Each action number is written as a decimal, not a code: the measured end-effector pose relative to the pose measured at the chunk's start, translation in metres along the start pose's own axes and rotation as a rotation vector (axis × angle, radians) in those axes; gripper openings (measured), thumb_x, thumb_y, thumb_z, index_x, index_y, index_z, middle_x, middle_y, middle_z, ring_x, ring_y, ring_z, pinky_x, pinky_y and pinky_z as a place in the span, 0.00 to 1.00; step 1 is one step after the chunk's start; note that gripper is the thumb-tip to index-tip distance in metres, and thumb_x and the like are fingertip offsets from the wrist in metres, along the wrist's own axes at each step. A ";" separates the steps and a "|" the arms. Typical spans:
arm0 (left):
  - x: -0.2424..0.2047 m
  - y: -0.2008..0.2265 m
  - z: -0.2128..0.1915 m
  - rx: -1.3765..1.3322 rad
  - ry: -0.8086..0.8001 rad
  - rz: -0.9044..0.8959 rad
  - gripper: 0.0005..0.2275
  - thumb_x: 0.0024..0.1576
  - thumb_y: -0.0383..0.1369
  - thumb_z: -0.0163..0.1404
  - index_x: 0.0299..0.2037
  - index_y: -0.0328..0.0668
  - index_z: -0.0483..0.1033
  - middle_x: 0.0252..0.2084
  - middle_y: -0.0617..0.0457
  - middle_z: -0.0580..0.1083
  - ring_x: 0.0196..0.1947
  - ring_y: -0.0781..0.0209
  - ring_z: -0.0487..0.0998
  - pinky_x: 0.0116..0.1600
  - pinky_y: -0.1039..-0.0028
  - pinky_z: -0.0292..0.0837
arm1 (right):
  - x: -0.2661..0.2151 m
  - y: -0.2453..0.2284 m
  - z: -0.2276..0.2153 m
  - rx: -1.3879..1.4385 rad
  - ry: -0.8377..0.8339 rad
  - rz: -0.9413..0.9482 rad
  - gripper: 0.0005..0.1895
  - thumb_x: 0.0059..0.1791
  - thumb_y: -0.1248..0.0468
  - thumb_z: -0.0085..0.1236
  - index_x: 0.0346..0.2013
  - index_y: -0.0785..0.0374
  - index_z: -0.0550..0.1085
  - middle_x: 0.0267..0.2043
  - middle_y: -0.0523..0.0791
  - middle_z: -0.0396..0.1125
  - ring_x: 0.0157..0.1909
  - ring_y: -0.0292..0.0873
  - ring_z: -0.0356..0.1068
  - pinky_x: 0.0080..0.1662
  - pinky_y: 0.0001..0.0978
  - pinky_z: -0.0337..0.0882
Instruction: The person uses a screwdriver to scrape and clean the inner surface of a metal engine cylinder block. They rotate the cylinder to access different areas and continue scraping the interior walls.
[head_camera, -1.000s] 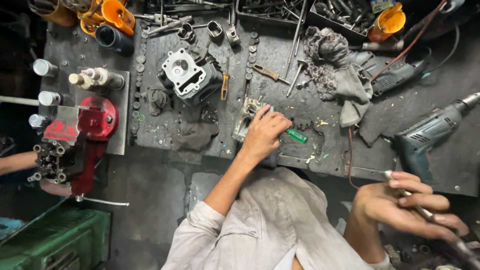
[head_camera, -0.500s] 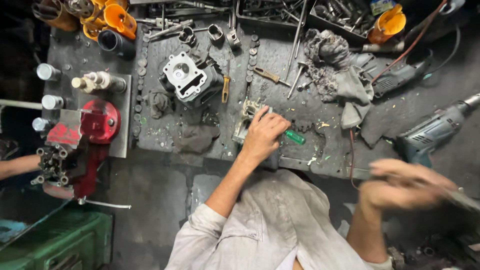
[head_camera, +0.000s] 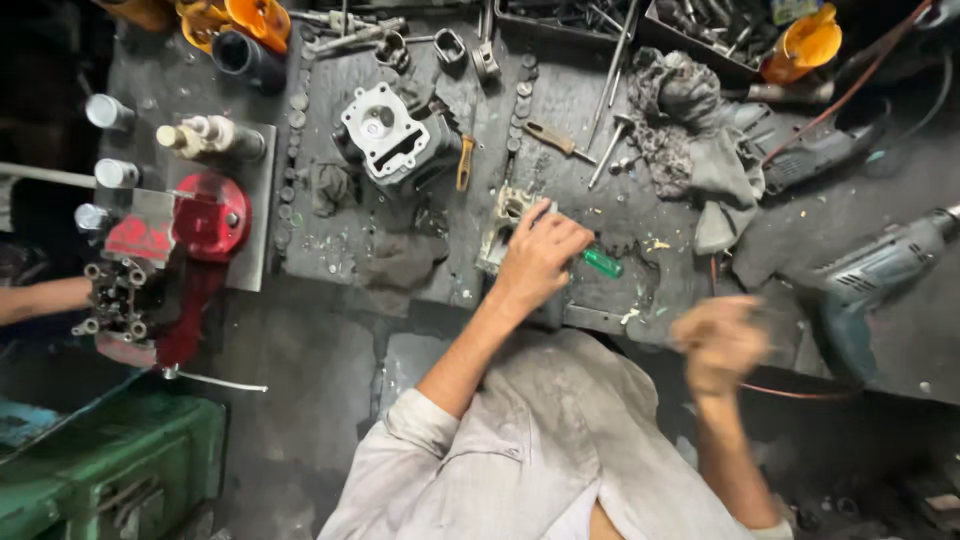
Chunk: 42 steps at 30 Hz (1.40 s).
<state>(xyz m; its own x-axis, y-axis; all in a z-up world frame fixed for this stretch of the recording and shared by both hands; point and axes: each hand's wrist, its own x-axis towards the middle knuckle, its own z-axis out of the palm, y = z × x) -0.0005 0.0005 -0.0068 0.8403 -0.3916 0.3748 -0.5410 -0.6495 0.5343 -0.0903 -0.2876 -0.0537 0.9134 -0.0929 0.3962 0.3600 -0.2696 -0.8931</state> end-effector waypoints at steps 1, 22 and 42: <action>0.001 0.003 0.000 0.002 0.012 -0.009 0.18 0.43 0.21 0.56 0.45 0.44 0.77 0.43 0.56 0.75 0.51 0.56 0.75 0.73 0.54 0.58 | 0.011 -0.010 -0.022 0.033 0.154 -0.081 0.28 0.65 0.48 0.35 0.25 0.58 0.64 0.20 0.42 0.61 0.21 0.36 0.61 0.44 0.28 0.67; 0.010 0.004 -0.006 -0.020 0.051 -0.018 0.17 0.43 0.21 0.54 0.44 0.44 0.76 0.44 0.57 0.76 0.51 0.56 0.75 0.74 0.54 0.58 | 0.057 -0.006 -0.018 -0.042 0.341 -0.032 0.19 0.59 0.58 0.49 0.25 0.60 0.64 0.20 0.39 0.57 0.21 0.34 0.56 0.25 0.30 0.56; 0.008 0.003 -0.007 -0.002 0.053 -0.025 0.18 0.42 0.21 0.56 0.44 0.43 0.75 0.43 0.55 0.75 0.51 0.54 0.75 0.72 0.56 0.60 | 0.045 -0.057 0.006 0.070 0.040 0.335 0.14 0.58 0.59 0.47 0.30 0.62 0.65 0.18 0.38 0.56 0.16 0.32 0.54 0.20 0.28 0.56</action>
<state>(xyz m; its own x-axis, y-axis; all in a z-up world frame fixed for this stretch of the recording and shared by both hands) 0.0045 -0.0001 0.0037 0.8504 -0.3403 0.4012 -0.5203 -0.6569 0.5457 -0.0688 -0.2705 0.0134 0.9754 -0.2032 0.0854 0.0548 -0.1517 -0.9869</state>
